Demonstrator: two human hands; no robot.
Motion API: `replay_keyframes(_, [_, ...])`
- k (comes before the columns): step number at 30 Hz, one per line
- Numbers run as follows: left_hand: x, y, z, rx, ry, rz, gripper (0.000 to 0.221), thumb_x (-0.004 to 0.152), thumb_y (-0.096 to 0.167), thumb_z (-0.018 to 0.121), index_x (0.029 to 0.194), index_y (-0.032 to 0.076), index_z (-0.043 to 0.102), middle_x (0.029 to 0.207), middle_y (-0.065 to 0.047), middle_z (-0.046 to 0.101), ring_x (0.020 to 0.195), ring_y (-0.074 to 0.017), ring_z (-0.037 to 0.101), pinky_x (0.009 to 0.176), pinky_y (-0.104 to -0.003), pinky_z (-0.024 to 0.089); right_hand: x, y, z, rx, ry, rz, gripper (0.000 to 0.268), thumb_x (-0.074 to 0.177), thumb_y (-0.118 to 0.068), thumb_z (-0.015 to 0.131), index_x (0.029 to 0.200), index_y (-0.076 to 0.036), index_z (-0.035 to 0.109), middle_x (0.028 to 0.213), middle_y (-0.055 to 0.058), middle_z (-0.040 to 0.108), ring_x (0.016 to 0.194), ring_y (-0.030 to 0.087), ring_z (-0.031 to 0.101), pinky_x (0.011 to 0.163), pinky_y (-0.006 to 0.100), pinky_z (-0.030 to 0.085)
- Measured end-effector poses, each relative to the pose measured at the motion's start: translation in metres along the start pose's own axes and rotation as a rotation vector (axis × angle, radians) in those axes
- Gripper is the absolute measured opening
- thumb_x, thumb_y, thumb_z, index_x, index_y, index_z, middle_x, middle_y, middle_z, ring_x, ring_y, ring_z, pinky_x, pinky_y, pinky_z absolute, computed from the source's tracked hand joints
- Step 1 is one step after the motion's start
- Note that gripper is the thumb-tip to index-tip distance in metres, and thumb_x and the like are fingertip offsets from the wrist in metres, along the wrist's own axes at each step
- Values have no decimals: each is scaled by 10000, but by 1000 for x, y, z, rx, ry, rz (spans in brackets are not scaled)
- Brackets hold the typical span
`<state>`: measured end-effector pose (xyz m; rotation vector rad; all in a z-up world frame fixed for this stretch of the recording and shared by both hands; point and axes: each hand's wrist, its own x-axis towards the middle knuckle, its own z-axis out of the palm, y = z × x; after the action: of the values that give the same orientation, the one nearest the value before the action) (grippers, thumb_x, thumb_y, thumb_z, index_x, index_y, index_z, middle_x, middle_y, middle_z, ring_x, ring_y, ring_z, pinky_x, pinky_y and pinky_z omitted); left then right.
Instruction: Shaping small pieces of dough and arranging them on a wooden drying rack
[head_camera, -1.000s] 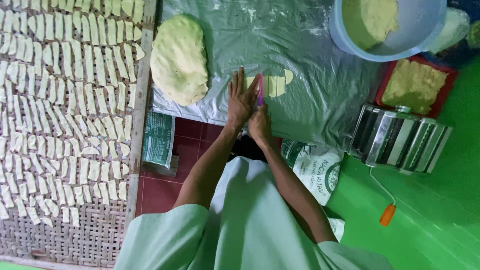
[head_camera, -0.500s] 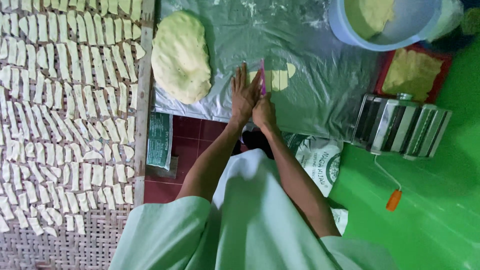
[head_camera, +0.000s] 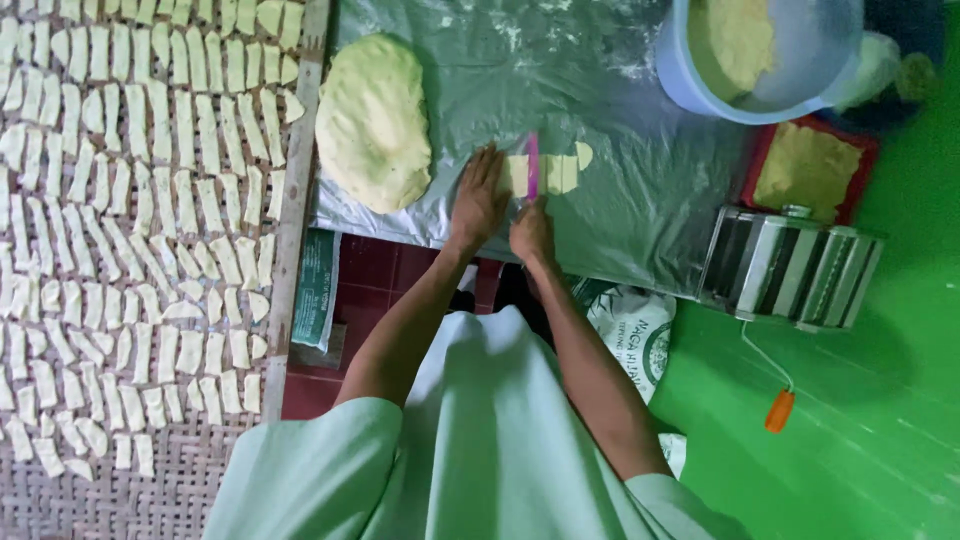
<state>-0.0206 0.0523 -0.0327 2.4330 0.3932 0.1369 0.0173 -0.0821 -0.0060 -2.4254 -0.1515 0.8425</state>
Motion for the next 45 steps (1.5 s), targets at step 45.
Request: replay_keyframes(45, [-9, 14, -9, 156, 16, -14, 586, 1023, 321, 585, 1583, 266, 420, 1673, -128, 279, 1548, -330, 275, 1268, -446, 256, -30, -19, 21, -58, 73, 31, 294, 1107, -261, 331, 1144, -27, 506, 963, 337, 708, 935, 515, 720, 679, 542, 595])
